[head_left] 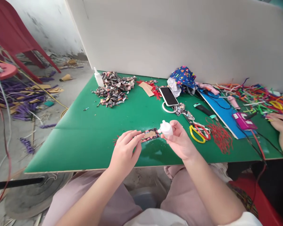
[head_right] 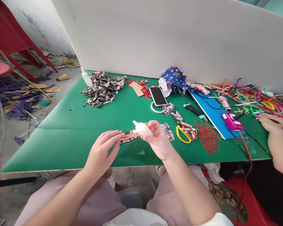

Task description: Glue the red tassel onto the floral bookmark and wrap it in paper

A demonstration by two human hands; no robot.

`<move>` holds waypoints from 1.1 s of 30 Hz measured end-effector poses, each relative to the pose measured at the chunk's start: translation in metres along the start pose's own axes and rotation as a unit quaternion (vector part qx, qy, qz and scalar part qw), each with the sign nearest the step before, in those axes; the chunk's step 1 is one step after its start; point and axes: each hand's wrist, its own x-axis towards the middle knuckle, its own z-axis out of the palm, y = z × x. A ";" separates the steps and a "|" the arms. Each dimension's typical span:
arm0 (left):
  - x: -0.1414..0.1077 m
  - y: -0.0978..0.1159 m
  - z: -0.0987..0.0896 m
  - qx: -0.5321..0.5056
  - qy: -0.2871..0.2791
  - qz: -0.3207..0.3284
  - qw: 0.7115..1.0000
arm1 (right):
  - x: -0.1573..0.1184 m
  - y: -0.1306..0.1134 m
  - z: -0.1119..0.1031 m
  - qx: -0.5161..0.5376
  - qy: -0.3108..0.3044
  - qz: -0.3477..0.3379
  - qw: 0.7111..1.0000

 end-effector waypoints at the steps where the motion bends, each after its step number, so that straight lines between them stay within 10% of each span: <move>1: 0.001 -0.002 0.000 0.012 -0.007 -0.002 1.000 | 0.000 0.000 0.000 -0.007 -0.002 -0.002 1.000; 11: 0.001 -0.030 -0.003 0.232 -0.198 -0.050 0.951 | -0.003 0.000 -0.009 -0.109 -0.002 -0.048 0.993; 33: 0.021 0.004 -0.012 0.263 -0.197 -0.041 0.944 | 0.004 0.023 -0.027 -0.094 0.194 0.008 0.976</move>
